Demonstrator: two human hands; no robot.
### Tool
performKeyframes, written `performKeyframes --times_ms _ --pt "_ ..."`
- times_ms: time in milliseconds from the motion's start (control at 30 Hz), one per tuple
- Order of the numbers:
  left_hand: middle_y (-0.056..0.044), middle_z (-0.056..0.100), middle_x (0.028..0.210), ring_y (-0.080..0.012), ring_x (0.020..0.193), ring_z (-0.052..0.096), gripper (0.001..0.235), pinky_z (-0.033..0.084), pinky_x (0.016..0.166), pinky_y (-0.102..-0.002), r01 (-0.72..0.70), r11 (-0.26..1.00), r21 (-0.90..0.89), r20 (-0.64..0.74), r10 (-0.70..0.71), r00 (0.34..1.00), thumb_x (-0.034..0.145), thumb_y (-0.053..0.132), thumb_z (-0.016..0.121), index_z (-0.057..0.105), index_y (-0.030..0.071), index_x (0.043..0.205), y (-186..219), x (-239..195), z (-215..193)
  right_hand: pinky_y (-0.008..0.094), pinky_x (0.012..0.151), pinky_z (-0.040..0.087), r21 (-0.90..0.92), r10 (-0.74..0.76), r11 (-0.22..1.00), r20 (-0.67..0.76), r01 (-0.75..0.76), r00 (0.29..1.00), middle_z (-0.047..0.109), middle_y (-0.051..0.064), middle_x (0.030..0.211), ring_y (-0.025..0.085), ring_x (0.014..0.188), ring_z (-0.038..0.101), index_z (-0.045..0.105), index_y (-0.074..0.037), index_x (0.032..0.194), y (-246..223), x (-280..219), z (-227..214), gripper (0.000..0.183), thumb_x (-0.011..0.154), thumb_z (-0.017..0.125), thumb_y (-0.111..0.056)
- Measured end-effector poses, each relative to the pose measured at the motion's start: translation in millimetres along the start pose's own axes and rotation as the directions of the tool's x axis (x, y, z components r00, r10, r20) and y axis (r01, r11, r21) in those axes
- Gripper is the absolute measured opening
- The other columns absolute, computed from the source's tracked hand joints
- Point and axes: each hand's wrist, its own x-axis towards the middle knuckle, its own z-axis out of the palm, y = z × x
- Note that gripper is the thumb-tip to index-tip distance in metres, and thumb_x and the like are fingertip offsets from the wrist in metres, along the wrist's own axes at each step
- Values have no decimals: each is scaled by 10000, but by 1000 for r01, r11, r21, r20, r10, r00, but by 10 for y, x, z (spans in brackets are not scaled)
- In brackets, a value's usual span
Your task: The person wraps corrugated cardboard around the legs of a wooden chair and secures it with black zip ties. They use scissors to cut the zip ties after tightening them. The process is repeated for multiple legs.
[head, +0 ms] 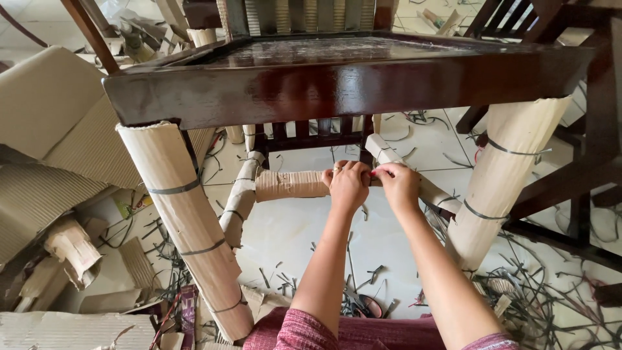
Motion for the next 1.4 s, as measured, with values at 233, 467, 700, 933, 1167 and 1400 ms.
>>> performKeyframes --times_ms 233,467,700,933,1167,1400 --pt "-44 694 1073 -303 1085 694 146 379 1099 -514 3 1000 1 -11 -3 1000 968 265 587 671 207 1074 82 -78 -123 416 797 606 -121 -189 972 86 199 978 771 26 895 282 885 745 806 -227 984 223 -65 118 87 924 742 -236" --pt "48 732 1018 -230 1091 692 161 363 1093 -450 -120 969 -217 -170 83 982 893 223 729 701 280 1041 52 -184 -164 280 548 522 106 345 915 296 -390 891 665 -16 612 144 599 650 807 -250 1009 120 21 26 177 911 696 -346" --pt "30 798 952 -189 999 747 54 413 1061 -386 -226 931 -287 -321 129 938 916 239 768 807 214 944 -26 -222 -88 259 552 528 195 359 888 274 -417 892 700 34 627 148 584 661 816 -164 967 -209 -48 -122 151 908 710 -253" --pt "33 762 808 -184 867 741 41 423 999 -353 -245 949 -197 -452 134 882 868 195 730 759 207 842 -177 -87 282 416 712 585 -17 85 996 31 -85 996 734 67 730 320 800 730 814 -198 955 221 -113 170 180 899 785 -367" --pt "-36 604 754 -263 826 647 106 412 936 -414 -177 983 -51 -546 121 829 809 190 694 597 151 787 -248 -34 363 484 681 596 -326 -155 940 -146 100 977 691 114 748 378 741 719 748 -134 900 161 -535 118 115 921 763 -246" --pt "47 680 969 -209 1073 618 87 353 987 -468 -131 990 -49 -245 116 963 906 302 681 707 256 976 -339 -355 31 361 659 568 95 4 995 104 -14 995 706 101 835 283 697 711 750 -82 953 472 -982 121 23 964 746 -102"
